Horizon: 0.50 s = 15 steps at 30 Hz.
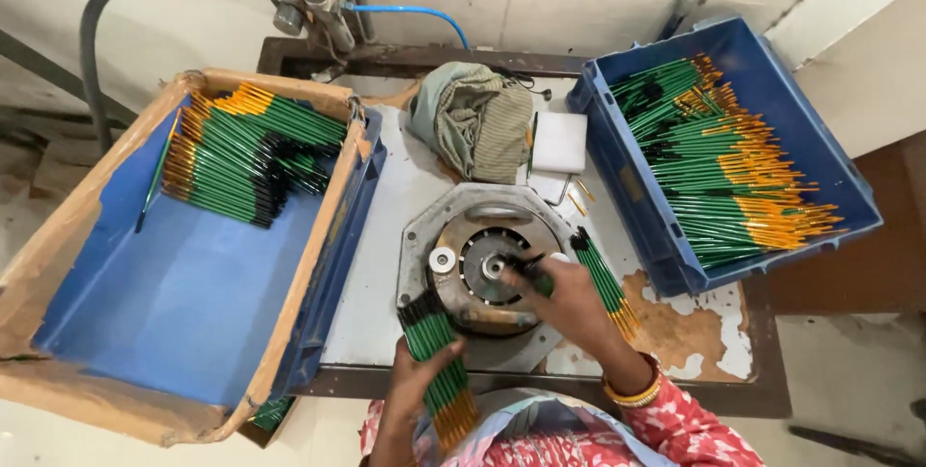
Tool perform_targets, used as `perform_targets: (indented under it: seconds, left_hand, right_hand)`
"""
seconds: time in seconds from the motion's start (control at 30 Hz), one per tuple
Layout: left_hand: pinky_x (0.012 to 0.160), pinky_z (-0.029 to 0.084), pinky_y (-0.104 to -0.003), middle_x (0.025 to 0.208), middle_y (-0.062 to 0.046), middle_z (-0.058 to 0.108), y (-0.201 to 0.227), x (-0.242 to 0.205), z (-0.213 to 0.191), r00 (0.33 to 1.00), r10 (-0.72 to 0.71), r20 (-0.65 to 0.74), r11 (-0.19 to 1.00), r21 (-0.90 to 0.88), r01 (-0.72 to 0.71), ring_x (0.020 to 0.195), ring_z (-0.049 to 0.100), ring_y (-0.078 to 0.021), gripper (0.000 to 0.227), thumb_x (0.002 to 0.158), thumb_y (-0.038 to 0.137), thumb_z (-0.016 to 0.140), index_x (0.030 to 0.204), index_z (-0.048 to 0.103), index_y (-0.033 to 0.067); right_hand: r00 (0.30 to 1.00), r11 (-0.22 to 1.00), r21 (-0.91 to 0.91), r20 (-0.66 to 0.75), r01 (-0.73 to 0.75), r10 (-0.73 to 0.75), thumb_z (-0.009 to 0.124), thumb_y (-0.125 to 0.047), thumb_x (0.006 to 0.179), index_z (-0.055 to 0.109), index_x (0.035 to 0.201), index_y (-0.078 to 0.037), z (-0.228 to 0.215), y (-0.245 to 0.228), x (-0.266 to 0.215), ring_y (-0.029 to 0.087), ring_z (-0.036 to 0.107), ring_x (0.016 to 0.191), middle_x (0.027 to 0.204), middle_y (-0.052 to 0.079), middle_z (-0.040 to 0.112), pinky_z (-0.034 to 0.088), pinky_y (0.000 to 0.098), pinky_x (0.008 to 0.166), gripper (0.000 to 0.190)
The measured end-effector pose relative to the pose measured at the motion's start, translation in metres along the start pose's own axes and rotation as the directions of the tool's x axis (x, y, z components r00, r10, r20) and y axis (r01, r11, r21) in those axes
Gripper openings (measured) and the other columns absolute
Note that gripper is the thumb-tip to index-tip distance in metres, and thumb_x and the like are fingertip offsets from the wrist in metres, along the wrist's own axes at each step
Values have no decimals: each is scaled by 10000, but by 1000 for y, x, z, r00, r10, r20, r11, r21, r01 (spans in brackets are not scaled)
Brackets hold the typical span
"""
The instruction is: The person processes green sticks with yellow tips by feeding them into a rotating machine. They pick up bundles of sticks from a blue bin on the left, insert them into the central mechanism, and then place the processed sticks into a blue bin on the right.
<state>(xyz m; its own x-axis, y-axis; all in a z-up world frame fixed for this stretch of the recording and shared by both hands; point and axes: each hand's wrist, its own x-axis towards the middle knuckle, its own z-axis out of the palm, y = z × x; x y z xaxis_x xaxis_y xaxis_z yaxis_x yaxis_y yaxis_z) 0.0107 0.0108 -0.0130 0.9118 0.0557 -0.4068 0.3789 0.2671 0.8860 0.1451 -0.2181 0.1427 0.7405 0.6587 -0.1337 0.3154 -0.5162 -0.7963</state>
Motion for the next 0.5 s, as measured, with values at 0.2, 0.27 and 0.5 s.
perform_targets:
  seconds: [0.2,0.27,0.5]
  left_hand:
    - [620,645,-439,942,-184,773,10,4,11,991,-112,-67,932,-353,82,819,773,-318,335,771,92,798,1048,670,-47]
    - [575,659,-478,874,-189,727,12,2,15,976,-200,-85,919,-362,157,784,773,-324,320,762,85,805,1016,665,-51]
    - [602,665,-439,850,-177,740,5,-8,4,983,-174,-62,926,-351,142,769,783,-302,286,769,50,828,969,657,-63]
  right_hand:
    - [966,893,-446,-253,-65,-56,764,-88,777,546,1347,-36,21,49,34,444,673,767,802,228,688,533,525,678,613]
    - [964,888,-455,-259,-62,-65,773,-93,728,518,1304,-46,20,50,35,439,675,781,833,218,694,540,526,684,632]
    - [968,877,-451,-245,-168,59,738,-99,781,597,1172,-101,34,47,32,406,688,860,913,171,719,523,536,694,416]
